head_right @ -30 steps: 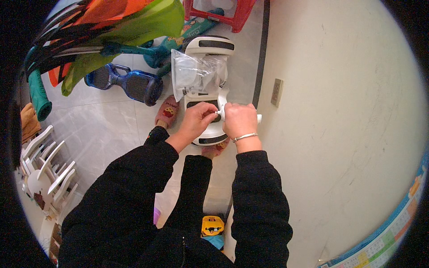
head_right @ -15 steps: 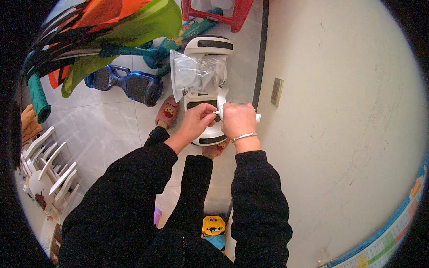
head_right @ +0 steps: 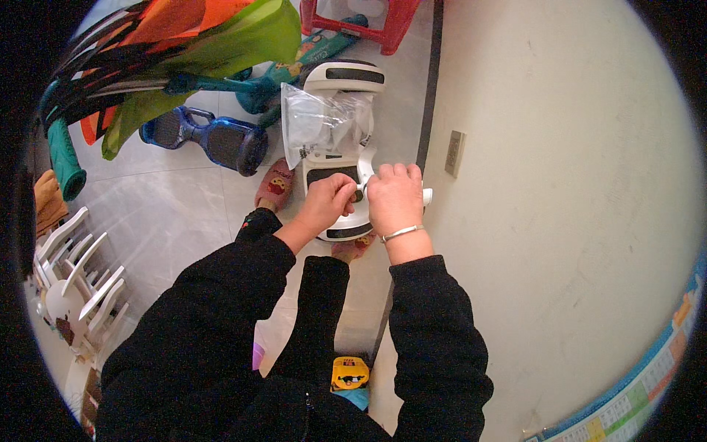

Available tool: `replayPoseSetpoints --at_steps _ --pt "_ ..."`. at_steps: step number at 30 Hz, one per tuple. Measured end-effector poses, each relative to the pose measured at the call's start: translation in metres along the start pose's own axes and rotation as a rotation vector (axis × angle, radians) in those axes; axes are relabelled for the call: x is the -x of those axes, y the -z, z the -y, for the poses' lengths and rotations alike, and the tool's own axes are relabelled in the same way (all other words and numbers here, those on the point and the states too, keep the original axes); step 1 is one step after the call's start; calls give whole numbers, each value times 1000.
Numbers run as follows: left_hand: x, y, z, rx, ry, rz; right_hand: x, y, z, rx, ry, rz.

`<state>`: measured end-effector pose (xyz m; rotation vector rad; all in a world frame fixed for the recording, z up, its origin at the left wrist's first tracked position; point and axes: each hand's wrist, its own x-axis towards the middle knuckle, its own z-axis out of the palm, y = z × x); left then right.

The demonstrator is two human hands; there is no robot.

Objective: The person moves a hoverboard, picks up slippers, and places them on a window sill. Then the person returns to the living area and attaches a handlebar to a white scooter, tightening the connection by hand.

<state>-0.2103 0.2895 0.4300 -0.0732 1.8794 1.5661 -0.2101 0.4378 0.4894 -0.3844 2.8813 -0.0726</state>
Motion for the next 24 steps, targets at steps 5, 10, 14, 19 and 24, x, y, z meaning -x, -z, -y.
replayPoseSetpoints --at_steps 5,10,14,19,24 --pt "-1 -1 -1 58 46 -5 0 11 -3 -100 -19 61" --pt "0 -1 -1 93 77 7 10 23 1 -157 -67 108" --pt "0 -2 1 74 46 5 32 27 0 -293 -174 -4" --pt "1 -1 2 63 41 9 51 13 -8 -472 -337 -76" --pt "0 -1 3 60 37 14 52 -2 -7 -569 -291 -199"
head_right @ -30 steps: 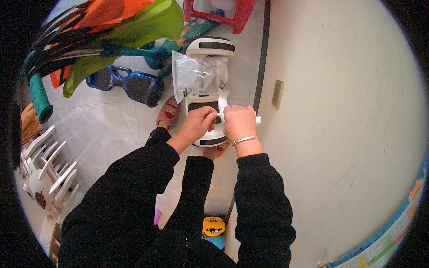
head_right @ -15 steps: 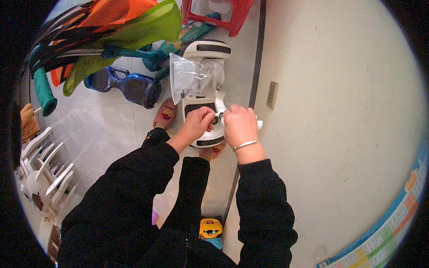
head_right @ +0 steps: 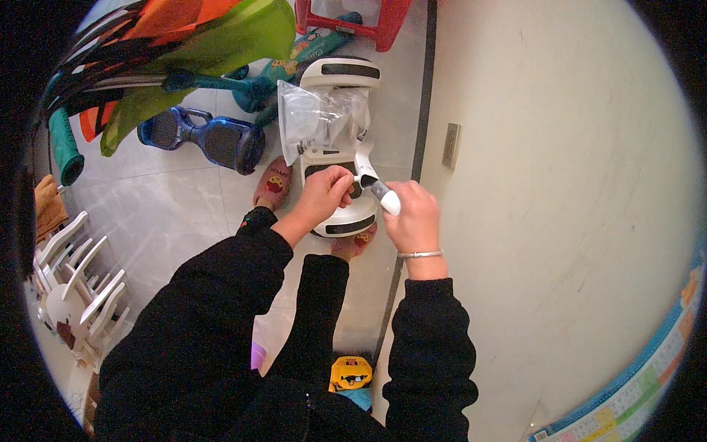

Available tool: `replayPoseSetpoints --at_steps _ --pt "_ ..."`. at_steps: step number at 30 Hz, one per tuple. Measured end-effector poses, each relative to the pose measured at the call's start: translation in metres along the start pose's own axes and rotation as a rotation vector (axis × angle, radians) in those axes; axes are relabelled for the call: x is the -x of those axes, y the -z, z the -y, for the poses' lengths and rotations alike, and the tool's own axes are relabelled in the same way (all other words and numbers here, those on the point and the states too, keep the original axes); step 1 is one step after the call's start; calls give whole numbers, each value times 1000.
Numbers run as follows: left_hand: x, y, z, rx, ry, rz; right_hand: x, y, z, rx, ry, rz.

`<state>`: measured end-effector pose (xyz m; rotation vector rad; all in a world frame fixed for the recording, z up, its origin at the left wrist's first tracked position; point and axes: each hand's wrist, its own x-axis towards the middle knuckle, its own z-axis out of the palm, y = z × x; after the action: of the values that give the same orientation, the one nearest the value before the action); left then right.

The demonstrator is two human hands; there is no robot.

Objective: The person moves a hoverboard, picks up slippers, and places them on a window sill. Then the person returns to the living area and attaches a handlebar to a white scooter, tightening the connection by hand.

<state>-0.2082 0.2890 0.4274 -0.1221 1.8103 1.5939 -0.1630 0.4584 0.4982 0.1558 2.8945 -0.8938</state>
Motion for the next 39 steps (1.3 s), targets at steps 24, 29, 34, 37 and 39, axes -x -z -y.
replayPoseSetpoints --at_steps 24,29,34,37,39 --pt "-3 3 1 374 177 80 -19 -9 -4 -107 46 91" --pt "-5 -1 -4 732 412 299 -19 -10 -4 -127 26 104" --pt "-10 -9 -4 925 419 240 -21 -8 -2 -111 44 115" --pt "-11 -13 -3 994 428 206 -24 -4 1 88 106 148" --pt "-12 -14 -2 1018 435 189 -26 -3 5 171 186 153"
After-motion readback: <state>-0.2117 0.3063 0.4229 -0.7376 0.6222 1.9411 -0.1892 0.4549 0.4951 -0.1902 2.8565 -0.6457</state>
